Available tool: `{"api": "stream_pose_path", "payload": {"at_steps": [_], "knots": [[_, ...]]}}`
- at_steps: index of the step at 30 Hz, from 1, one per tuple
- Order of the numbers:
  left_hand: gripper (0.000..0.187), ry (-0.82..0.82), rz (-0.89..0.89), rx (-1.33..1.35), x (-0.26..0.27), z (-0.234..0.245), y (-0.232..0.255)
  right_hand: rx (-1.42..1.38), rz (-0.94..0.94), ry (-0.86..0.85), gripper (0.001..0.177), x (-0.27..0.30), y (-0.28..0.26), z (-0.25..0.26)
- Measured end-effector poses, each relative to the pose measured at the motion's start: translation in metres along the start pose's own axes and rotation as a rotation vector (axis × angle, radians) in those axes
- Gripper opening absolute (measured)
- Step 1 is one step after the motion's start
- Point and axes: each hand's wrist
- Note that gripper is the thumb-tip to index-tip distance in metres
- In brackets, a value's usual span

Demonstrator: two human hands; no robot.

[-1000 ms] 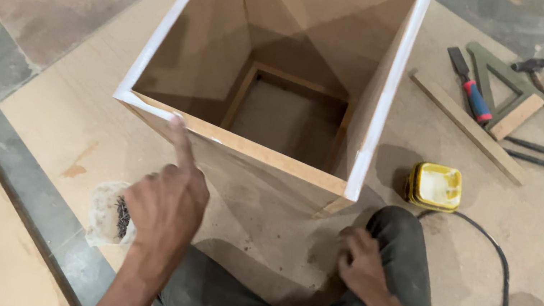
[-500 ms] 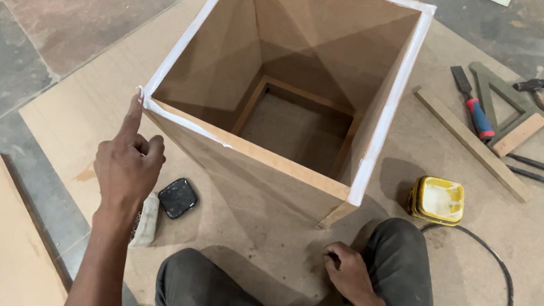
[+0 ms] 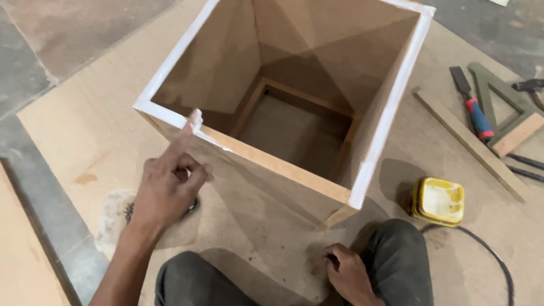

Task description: The person applies white glue to the top edges of a wooden box using their finger. They repeatedly dip their finger into a small yellow container and spread the glue along the rim of the box.

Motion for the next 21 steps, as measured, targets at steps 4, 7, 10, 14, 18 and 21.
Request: {"api": "stream_pose_path", "payload": {"at_steps": [4, 7, 10, 14, 18, 21], "knots": [[0.090, 0.168, -0.038, -0.304, 0.008, -0.014, 0.005, -0.033, -0.005, -0.008, 0.018, 0.007, -0.001, 0.004], [0.081, 0.091, -0.024, -0.397, 0.025, -0.033, 0.026, -0.013, -0.066, -0.035, 0.018, 0.004, -0.007, 0.010], [0.070, -0.064, -0.198, -0.518, 0.040, -0.035, 0.029, -0.043, -0.083, -0.025, 0.019, 0.003, -0.008, 0.009], [0.063, 0.184, -0.140, -0.495, 0.020, -0.001, -0.005, -0.004, -0.038, -0.040, 0.017, 0.006, -0.005, 0.008], [0.080, 0.208, -0.024, -0.557, -0.009, 0.027, -0.028, 0.010, -0.048, -0.020, 0.016, 0.004, -0.008, 0.008], [0.084, 0.211, -0.070, -0.369, -0.011, 0.011, -0.015, -0.021, -0.063, -0.039, 0.014, -0.001, -0.006, 0.011]]}}
Point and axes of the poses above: each hand's wrist, its own x-axis away from the middle knuckle, its own z-axis out of the back of the hand, y = z × x, and after that the axes turned 12 degrees about x, right-handed
